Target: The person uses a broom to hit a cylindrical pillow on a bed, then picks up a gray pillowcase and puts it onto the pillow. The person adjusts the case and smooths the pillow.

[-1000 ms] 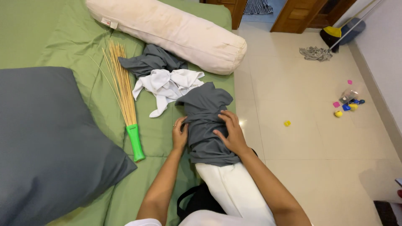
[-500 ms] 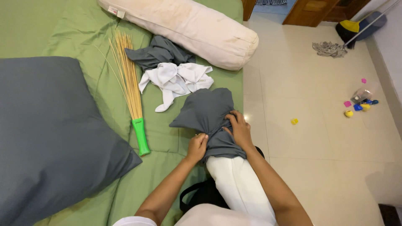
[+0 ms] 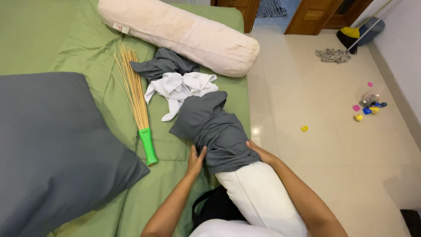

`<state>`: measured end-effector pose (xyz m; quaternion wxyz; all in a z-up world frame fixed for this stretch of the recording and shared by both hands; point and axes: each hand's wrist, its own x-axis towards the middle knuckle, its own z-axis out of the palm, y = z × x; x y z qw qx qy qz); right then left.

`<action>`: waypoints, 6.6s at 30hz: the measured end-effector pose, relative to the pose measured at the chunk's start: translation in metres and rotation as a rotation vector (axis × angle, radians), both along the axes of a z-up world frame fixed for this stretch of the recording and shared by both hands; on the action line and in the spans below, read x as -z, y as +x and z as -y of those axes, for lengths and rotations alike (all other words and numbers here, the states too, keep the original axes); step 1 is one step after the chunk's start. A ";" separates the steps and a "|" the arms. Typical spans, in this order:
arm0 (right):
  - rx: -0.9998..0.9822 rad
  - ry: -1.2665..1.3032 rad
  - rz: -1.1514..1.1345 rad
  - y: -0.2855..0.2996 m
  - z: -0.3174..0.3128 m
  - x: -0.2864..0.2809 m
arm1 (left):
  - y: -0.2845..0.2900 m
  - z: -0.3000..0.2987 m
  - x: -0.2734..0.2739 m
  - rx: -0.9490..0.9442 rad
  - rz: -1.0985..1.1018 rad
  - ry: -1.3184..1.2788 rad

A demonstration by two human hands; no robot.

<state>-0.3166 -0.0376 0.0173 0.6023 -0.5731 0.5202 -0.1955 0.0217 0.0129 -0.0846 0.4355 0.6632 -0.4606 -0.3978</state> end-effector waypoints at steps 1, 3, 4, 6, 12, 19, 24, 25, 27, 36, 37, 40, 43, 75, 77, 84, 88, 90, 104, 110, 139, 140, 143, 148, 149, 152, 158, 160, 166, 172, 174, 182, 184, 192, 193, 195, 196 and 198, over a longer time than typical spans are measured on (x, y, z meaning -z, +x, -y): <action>-0.073 -0.014 0.067 -0.011 -0.007 0.033 | -0.006 0.003 0.030 0.008 0.033 -0.039; -0.077 -0.091 -0.015 0.028 -0.025 -0.069 | -0.019 0.012 0.043 0.042 -0.136 -0.070; -0.082 -0.164 -0.095 0.051 -0.042 -0.117 | -0.026 0.016 0.050 0.075 -0.305 -0.097; -0.068 -0.272 -0.217 0.063 -0.053 -0.174 | -0.038 0.034 0.063 0.157 -0.323 0.011; -0.374 -0.525 -0.956 0.112 -0.089 -0.231 | -0.010 0.058 0.007 0.130 -0.308 0.180; -0.591 -0.479 -0.462 0.127 -0.034 -0.227 | 0.086 0.118 -0.080 -0.177 -0.052 -0.455; -0.111 -1.116 -0.416 0.126 -0.004 -0.181 | 0.065 0.221 -0.087 -0.026 0.140 -0.499; -0.114 -1.246 -0.412 0.125 -0.001 -0.176 | 0.055 0.245 -0.081 0.080 0.153 -0.448; -0.099 -1.240 -0.377 0.125 -0.005 -0.176 | 0.041 0.294 -0.045 0.176 0.133 -0.370; 0.023 -1.007 -0.203 0.089 -0.014 -0.169 | 0.018 0.272 -0.097 0.486 -0.226 0.305; 0.035 -0.951 -0.093 0.086 -0.018 -0.168 | 0.026 0.268 -0.095 0.505 -0.214 0.236; -0.084 -0.946 -0.006 0.093 -0.028 -0.172 | 0.042 0.269 -0.103 0.521 -0.231 0.228; -0.179 -0.878 0.052 0.098 -0.036 -0.169 | 0.049 0.235 -0.166 0.542 -0.427 0.360; -0.421 -1.585 -0.357 0.124 -0.123 -0.219 | 0.126 0.233 -0.075 0.201 0.699 0.245; -0.501 -1.596 -0.468 0.124 -0.113 -0.194 | 0.122 0.225 -0.092 0.217 0.708 0.254; -0.551 -1.293 -0.429 0.116 -0.115 -0.172 | 0.105 0.214 -0.120 0.086 0.618 0.251; -0.479 -1.220 -0.347 0.102 -0.132 -0.176 | 0.109 0.232 -0.099 0.066 0.595 0.229; -0.502 -1.130 -0.327 0.092 -0.144 -0.181 | 0.118 0.224 -0.091 0.042 0.600 0.192; 0.025 -0.589 0.151 -0.006 -0.066 -0.143 | 0.143 0.214 -0.040 0.034 0.220 -0.425; -0.050 0.005 0.192 -0.002 -0.051 -0.032 | 0.143 0.201 -0.098 0.089 -0.127 -0.526; -0.585 -0.824 -0.121 0.066 -0.111 -0.187 | 0.164 0.179 -0.063 0.041 0.022 -0.154; -0.585 -0.817 -0.121 0.053 -0.120 -0.187 | 0.166 0.182 -0.057 0.042 0.021 -0.148; -0.525 -0.672 -0.214 0.023 -0.143 -0.196 | 0.163 0.191 -0.048 -0.002 0.114 -0.156; -0.817 -0.288 -0.523 0.015 -0.159 -0.238 | 0.150 0.200 -0.058 -0.002 0.097 -0.206; -0.814 -0.291 -0.522 0.000 -0.154 -0.230 | 0.154 0.203 -0.058 0.000 0.099 -0.209; -0.560 -0.448 0.134 -0.033 -0.131 -0.206 | 0.167 0.208 -0.066 0.038 -0.169 -0.304; -0.330 -0.419 0.046 -0.002 -0.087 -0.153 | 0.205 0.204 -0.066 0.306 -0.350 -0.537; -0.257 -0.168 0.063 0.007 -0.094 -0.116 | 0.227 0.206 -0.048 0.500 0.006 -0.435; -0.242 -0.303 0.257 0.031 -0.104 -0.125 | 0.219 0.144 -0.167 0.287 0.172 0.658; -0.428 -0.479 0.025 0.041 -0.099 -0.100 | 0.186 0.168 -0.053 0.326 0.455 0.383; -0.418 -0.446 0.045 0.044 -0.099 -0.123 | 0.183 0.154 -0.065 0.245 0.479 0.227; -0.292 -0.551 -0.275 0.038 -0.114 -0.215 | 0.209 0.190 -0.105 -0.240 0.225 -0.270; -0.428 -0.944 -0.398 0.057 -0.126 -0.244 | 0.208 0.203 -0.111 -0.320 0.043 -0.454; -0.522 -1.183 -0.465 0.099 -0.162 -0.216 | 0.211 0.209 -0.143 0.153 -0.055 -0.053; -0.559 -1.166 -0.438 0.109 -0.163 -0.213 | 0.208 0.214 -0.157 0.161 -0.032 -0.081; -0.654 -1.140 -0.390 0.121 -0.166 -0.218 | 0.186 0.195 -0.196 0.193 0.191 -0.127; -0.747 -1.111 -0.345 0.128 -0.167 -0.221 | 0.176 0.186 -0.217 0.226 0.413 -0.172; -0.765 -1.036 -0.278 0.124 -0.161 -0.225 | 0.176 0.169 -0.190 0.243 0.538 -0.137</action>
